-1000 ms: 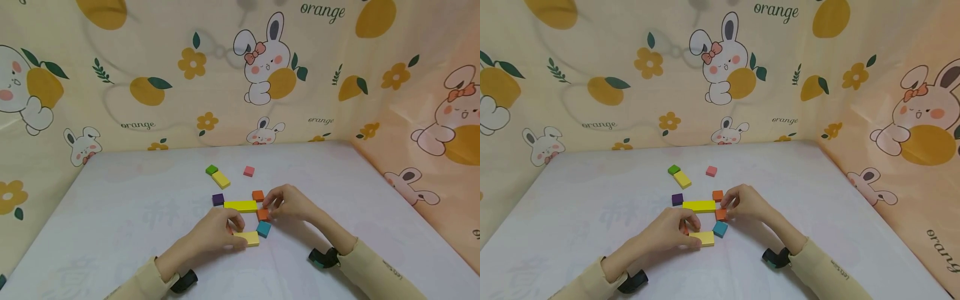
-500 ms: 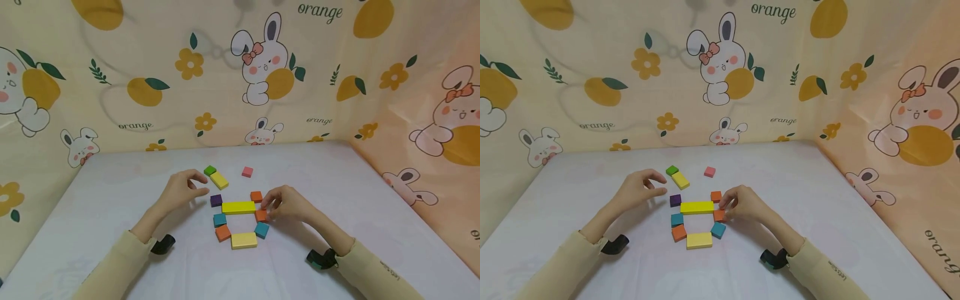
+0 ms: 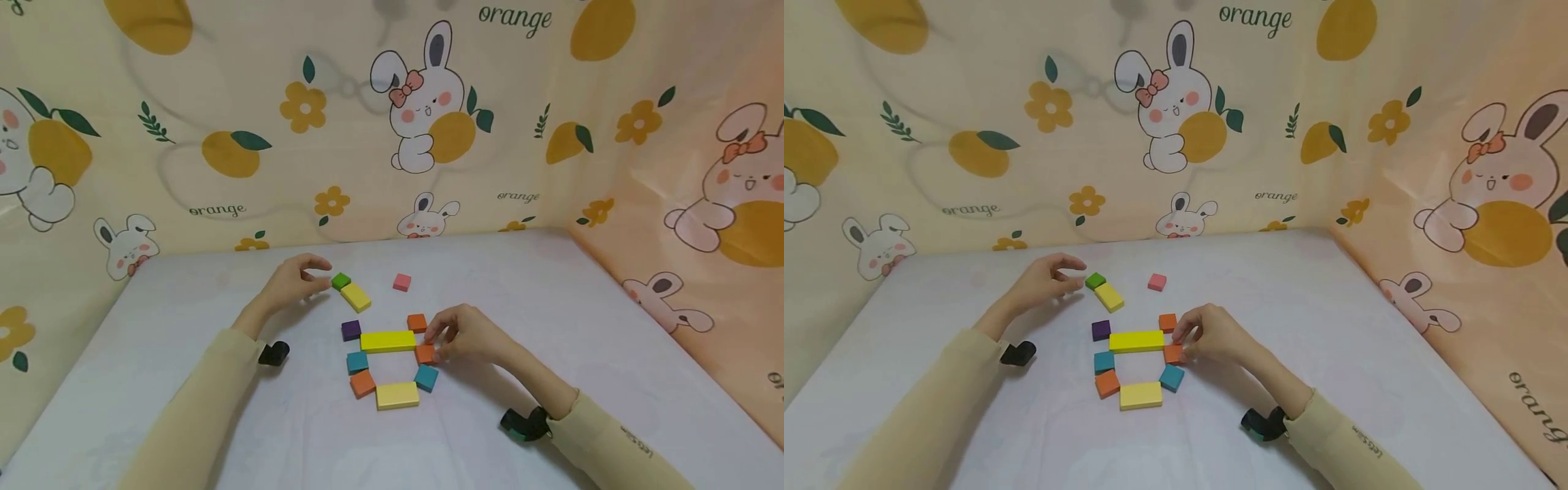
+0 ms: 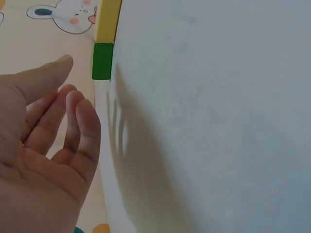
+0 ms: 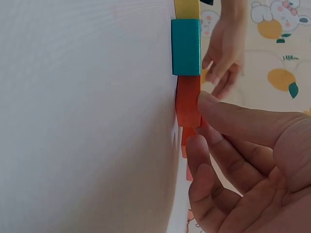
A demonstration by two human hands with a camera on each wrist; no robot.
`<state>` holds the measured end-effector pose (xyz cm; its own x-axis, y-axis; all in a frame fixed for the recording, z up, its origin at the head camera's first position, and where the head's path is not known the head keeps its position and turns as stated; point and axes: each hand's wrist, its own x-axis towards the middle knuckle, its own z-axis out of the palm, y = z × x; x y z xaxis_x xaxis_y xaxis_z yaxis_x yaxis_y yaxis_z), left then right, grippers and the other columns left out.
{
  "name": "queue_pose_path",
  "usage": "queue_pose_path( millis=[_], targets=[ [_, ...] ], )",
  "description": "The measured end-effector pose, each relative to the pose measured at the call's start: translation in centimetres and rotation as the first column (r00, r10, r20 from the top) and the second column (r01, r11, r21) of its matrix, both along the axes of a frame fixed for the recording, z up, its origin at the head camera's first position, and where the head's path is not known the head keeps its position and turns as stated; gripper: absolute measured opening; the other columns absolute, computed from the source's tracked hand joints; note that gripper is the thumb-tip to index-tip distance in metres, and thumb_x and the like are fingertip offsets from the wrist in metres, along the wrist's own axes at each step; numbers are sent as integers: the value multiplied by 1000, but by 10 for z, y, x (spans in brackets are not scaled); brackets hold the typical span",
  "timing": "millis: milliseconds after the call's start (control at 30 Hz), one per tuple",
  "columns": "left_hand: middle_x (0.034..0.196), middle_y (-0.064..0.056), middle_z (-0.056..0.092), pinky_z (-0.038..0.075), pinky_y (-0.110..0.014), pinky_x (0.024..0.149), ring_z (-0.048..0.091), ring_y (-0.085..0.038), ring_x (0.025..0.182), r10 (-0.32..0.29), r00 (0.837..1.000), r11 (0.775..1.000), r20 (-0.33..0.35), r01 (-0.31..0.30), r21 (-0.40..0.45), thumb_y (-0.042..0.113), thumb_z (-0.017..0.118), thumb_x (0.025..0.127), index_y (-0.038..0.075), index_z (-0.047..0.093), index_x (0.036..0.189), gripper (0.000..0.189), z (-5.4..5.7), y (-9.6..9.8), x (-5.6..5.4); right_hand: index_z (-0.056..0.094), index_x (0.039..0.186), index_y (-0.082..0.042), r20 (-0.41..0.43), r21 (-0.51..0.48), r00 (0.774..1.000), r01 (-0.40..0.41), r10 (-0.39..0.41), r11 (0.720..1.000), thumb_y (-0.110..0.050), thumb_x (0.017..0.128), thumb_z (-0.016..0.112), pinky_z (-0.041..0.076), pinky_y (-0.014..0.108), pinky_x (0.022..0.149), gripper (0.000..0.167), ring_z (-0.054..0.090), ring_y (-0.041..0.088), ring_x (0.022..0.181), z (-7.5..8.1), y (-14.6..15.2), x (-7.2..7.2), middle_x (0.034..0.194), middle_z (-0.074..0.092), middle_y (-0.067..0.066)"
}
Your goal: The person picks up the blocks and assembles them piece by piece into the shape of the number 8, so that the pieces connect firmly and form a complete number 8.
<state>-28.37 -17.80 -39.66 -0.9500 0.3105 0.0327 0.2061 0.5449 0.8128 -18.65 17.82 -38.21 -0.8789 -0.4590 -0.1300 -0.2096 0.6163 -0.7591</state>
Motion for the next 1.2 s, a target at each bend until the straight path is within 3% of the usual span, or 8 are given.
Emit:
queue_pose_path(
  millis=[233, 433, 533, 700, 933, 1067, 1200],
  targets=[
    [132, -8, 58, 54, -34, 74, 59, -29, 94, -59, 997, 998, 42, 58, 25, 11, 70, 93, 10, 59, 130, 39, -13, 7, -19, 74, 92, -12, -16, 4, 1000, -12, 12, 1000, -1, 76, 83, 53, 34, 65, 21, 57, 24, 76, -1, 0, 1, 89, 68, 0],
    [133, -6, 58, 47, -41, 88, 53, -29, 102, -103, 995, 994, -7, 103, -33, 6, 66, 94, 10, 60, 128, 35, -21, 9, -20, 74, 92, -11, -29, 14, 999, -21, 21, 1000, 0, 76, 83, 52, 32, 64, 21, 57, 23, 75, 1, -1, 0, 89, 68, 0],
    [132, -7, 59, 42, -43, 96, 53, -28, 108, -89, 996, 995, -17, 88, -44, 6, 67, 94, 9, 61, 127, 34, -19, 11, -19, 74, 92, -11, -32, 17, 999, -19, 20, 1000, -1, 76, 84, 52, 31, 63, 22, 57, 23, 74, 1, 0, 0, 89, 68, 0],
    [126, -8, 62, 42, -43, 95, 53, -29, 107, -50, 999, 998, 3, 51, -32, 10, 72, 91, 7, 63, 122, 33, -16, 15, -18, 74, 91, -13, -23, 11, 1000, -10, 11, 1000, -2, 75, 85, 52, 31, 62, 23, 58, 22, 73, 0, 1, 0, 87, 68, -1],
    [123, -10, 62, 43, -43, 96, 55, -28, 108, -3, 1000, 996, 15, 4, -92, 17, 74, 90, 4, 59, 124, 39, -14, 16, -19, 74, 92, -12, -14, -2, 1000, -9, 9, 1000, -1, 75, 84, 52, 35, 64, 23, 58, 23, 74, -1, 2, -1, 88, 68, 0],
    [119, -13, 63, 47, -43, 93, 58, -29, 105, 52, 998, 994, -31, -55, -99, 18, 74, 91, 0, 59, 124, 41, -12, 11, -18, 74, 92, -12, -5, -9, 1000, -4, 4, 1000, -1, 75, 84, 52, 35, 64, 23, 57, 24, 74, -2, 1, -1, 88, 68, 0],
    [116, -15, 65, 50, -41, 85, 61, -29, 95, 104, 989, 993, -109, -109, -36, 22, 74, 90, -2, 60, 122, 42, -4, 12, -12, 74, 91, -13, 2, -8, 1000, 10, -10, 1000, -1, 75, 84, 51, 34, 63, 22, 56, 24, 74, -3, 1, -1, 87, 68, 0]
  ],
)
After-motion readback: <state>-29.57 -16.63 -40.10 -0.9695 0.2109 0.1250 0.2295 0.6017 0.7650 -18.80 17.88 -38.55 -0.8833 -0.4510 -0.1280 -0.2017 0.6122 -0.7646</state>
